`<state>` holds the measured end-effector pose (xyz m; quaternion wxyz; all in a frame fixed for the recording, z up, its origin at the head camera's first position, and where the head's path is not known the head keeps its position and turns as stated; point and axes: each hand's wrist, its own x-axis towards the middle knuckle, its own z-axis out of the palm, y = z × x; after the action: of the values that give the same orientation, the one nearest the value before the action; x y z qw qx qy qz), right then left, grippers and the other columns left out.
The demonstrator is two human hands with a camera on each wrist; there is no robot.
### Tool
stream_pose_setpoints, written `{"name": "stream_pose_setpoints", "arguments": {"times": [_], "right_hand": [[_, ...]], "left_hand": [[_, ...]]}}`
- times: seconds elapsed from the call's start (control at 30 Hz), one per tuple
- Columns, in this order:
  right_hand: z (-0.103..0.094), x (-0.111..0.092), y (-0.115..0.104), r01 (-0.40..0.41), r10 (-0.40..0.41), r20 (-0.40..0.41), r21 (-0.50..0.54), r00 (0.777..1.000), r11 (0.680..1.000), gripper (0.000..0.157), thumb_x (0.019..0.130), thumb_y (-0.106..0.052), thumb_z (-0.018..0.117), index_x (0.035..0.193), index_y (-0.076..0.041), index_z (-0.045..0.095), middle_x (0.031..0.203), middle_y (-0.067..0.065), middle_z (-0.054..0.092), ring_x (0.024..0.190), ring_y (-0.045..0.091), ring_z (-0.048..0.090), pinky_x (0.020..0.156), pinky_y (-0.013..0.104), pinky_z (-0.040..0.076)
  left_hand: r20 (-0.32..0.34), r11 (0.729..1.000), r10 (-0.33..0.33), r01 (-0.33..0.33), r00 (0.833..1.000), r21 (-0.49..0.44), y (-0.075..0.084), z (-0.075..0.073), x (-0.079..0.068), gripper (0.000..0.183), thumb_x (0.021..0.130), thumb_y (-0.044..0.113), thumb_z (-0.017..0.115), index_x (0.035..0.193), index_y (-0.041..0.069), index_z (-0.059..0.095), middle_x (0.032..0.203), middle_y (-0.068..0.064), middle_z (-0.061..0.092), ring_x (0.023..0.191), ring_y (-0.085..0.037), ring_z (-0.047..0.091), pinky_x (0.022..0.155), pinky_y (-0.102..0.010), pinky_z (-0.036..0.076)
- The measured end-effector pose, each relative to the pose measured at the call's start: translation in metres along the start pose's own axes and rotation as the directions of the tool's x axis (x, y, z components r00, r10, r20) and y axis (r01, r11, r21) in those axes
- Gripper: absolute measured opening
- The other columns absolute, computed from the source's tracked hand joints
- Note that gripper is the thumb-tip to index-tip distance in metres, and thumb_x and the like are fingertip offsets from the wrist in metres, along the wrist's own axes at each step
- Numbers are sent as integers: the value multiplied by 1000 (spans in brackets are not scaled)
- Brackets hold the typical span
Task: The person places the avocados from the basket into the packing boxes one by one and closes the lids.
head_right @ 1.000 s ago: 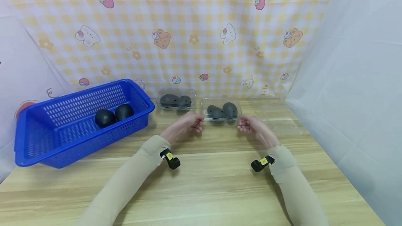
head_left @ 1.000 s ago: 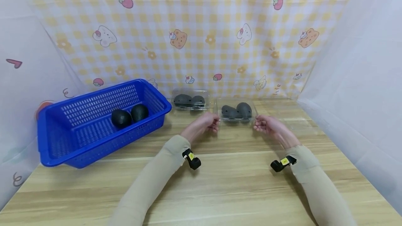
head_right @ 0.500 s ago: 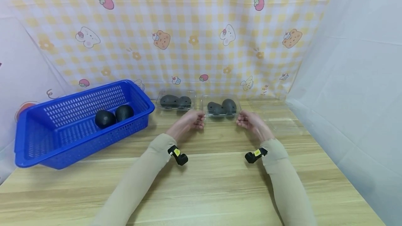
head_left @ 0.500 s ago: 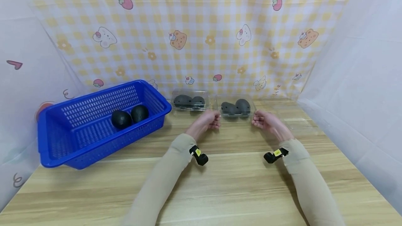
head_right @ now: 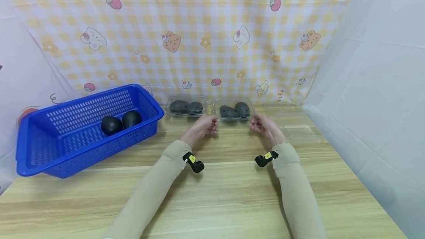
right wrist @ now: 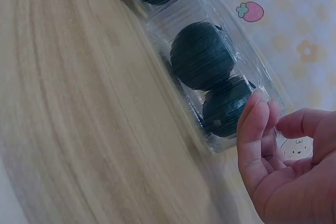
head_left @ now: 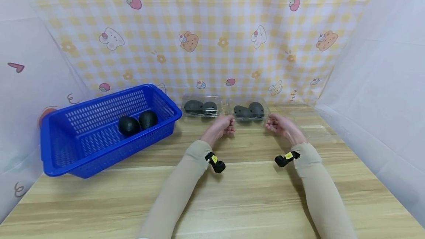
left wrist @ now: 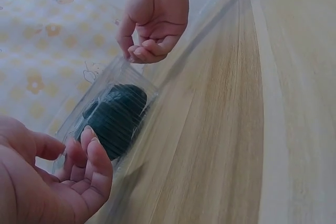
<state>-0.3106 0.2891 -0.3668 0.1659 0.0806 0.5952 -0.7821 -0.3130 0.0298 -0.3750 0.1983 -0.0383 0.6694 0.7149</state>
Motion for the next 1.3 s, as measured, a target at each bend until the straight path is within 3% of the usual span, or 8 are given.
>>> {"name": "stream_pose_setpoints", "arguments": {"times": [0.57,0.73,0.9,1.0,1.1,1.3], "right_hand": [[4,4,-5,2,-2,-31,-8,1000,1000,15,109,-11,39,104,-1,50,77,4,62,66,13,64,68,21,57],[3,6,-4,4,-5,-37,-21,999,1000,15,109,-12,40,106,0,49,80,4,63,68,14,65,70,22,57],[3,6,-3,20,-23,-51,-68,998,997,15,109,-13,40,108,0,48,81,4,62,68,13,64,69,22,57],[4,5,-1,22,-31,-74,-114,997,993,15,109,-13,41,110,0,48,82,3,62,69,12,64,70,21,56],[6,6,0,23,-37,-96,-145,995,989,15,108,-13,43,110,1,49,82,2,62,68,11,64,70,21,57],[7,7,2,38,-59,-128,-164,990,986,16,107,-12,43,109,2,49,79,2,63,66,11,65,67,21,57]], "left_hand": [[-30,999,-19,18,999,-40,6,6,4,25,108,12,40,85,6,50,71,-4,51,55,-15,58,50,-21,51],[-49,999,-5,3,999,-51,7,8,3,18,108,13,40,103,0,52,72,-4,51,51,-14,57,48,-21,51],[-46,999,11,-13,999,-53,6,10,2,28,108,13,40,128,-6,46,71,-3,51,50,-13,56,48,-22,51],[-40,998,-4,1,999,-59,5,10,2,23,108,12,40,122,-5,48,68,-2,50,49,-13,56,50,-22,51],[-31,997,-21,19,999,-68,4,10,1,15,107,11,39,105,0,50,65,0,49,48,-12,55,51,-22,50],[-17,992,-33,31,999,-124,3,10,0,28,110,19,38,86,9,47,65,0,51,52,-13,57,52,-22,51]]}}
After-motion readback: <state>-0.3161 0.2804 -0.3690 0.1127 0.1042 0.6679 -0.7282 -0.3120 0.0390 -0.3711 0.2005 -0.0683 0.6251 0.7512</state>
